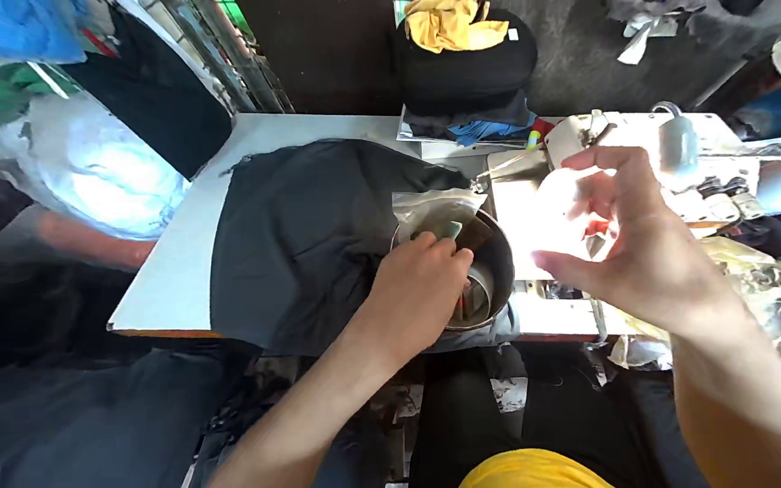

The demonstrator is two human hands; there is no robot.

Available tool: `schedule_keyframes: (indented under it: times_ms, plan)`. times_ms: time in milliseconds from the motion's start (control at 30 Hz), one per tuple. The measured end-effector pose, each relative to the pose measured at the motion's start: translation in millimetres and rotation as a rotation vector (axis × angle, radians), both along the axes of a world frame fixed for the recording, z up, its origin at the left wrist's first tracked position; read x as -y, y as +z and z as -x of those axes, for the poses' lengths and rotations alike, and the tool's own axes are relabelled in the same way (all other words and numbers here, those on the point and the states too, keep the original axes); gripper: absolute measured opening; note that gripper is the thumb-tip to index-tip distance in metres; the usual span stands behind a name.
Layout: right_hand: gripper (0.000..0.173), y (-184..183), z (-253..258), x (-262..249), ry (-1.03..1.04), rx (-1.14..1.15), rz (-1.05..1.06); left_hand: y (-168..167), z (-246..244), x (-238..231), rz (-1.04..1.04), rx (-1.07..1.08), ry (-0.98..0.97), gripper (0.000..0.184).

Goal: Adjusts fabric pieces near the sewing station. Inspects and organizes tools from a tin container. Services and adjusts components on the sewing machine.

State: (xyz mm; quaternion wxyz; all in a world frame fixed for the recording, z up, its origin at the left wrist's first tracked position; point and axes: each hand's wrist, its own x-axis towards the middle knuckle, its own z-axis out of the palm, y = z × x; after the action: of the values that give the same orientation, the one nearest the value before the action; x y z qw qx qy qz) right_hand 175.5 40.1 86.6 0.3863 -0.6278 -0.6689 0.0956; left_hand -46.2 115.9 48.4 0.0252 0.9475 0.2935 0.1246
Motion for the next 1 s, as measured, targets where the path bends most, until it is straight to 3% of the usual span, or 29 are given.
schedule_keyframes:
  times_ms: [100,200,300,400,467,567,733,800,933,1000]
  plan:
    - [0.077,-5,-3,8,-0.032,-0.068,0.043,3,-15,-16,0.077,-0.113,-0.030,0.013]
    - [0.077,-8,-8,13,0.007,-0.156,-0.011,21,-16,-22,0.024,0.027,-0.030,0.017]
    - [0.076,-3,-6,19,0.123,-0.188,-0.115,62,-17,-19,0.016,0.117,0.009,0.023]
    - [0.076,8,-1,27,0.163,-0.100,-0.164,94,-32,-3,0.089,0.074,0.019,0.027]
    - [0.072,16,1,39,0.101,0.021,-0.114,99,-48,10,0.112,0.067,-0.013,0.014]
    - [0.063,18,-7,59,0.040,0.118,-0.026,101,-67,28,0.253,0.088,-0.056,0.014]
    - [0.085,-10,-28,88,-0.026,0.103,0.079,85,-77,44,0.540,0.216,-0.237,0.027]
    - [0.080,-32,-39,91,-0.047,0.081,0.076,74,-57,43,0.513,0.403,-0.268,0.031]
    - [0.067,-76,-59,87,-0.151,0.080,0.184,38,23,35,0.170,0.747,0.105,0.032]
    - [0.069,-94,-67,84,-0.196,0.108,0.229,6,49,26,0.244,0.952,0.352,0.038]
